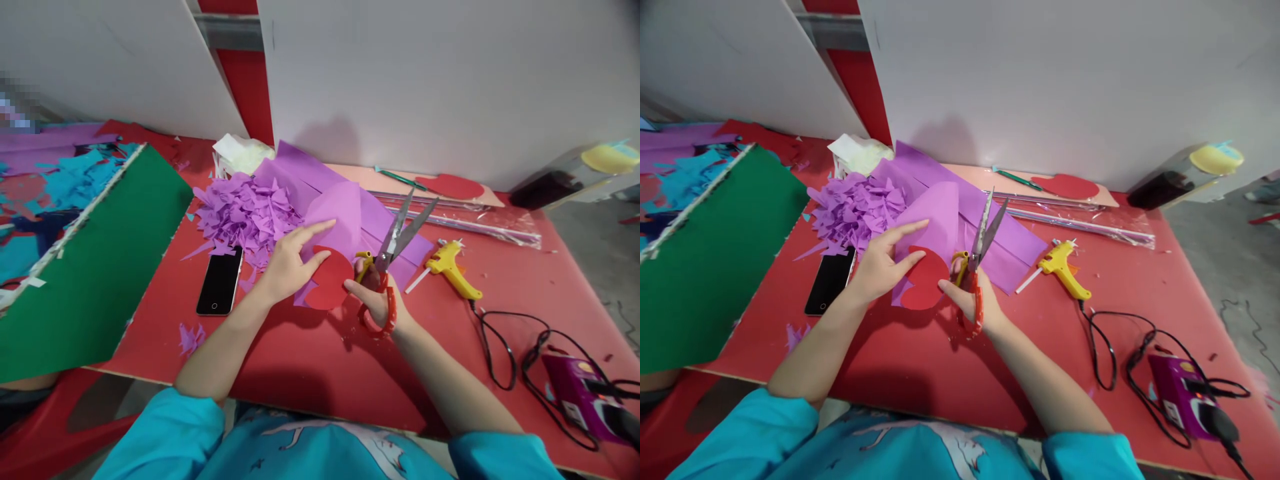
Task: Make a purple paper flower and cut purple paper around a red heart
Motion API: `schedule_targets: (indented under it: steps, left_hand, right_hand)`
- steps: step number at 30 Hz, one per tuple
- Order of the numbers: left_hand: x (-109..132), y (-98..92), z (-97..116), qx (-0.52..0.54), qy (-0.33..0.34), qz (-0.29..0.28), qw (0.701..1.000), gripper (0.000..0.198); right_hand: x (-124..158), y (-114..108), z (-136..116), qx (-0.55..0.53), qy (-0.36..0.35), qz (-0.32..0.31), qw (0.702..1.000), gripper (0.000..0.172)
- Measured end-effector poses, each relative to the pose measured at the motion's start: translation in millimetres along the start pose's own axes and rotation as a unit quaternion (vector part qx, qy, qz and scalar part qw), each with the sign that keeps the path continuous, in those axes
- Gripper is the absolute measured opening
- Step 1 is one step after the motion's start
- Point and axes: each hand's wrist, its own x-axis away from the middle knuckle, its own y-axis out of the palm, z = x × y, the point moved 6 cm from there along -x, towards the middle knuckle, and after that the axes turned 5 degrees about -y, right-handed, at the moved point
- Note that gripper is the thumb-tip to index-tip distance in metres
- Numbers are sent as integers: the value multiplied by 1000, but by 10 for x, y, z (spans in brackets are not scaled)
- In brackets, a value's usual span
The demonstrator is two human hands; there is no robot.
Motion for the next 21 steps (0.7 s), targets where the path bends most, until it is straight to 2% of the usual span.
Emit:
schedule_targets:
  steps: [4, 10, 17, 21]
  left_hand:
    - [1, -6, 22, -41, 28, 13, 999, 42]
    - [-3, 2, 28, -65, 44, 1, 997, 45]
    - [-1, 17, -10, -56, 22, -32, 998, 47]
    - [-12, -43, -33, -51, 26, -48, 997, 48]
  right_hand:
    - [-3, -15, -2, 57, 0, 53, 997, 30]
    - [26, -97, 73, 126, -1, 70, 990, 25]
    - [111, -100, 56, 159, 29, 24, 987, 23]
    - [182, -280, 4, 221, 45, -34, 974, 29]
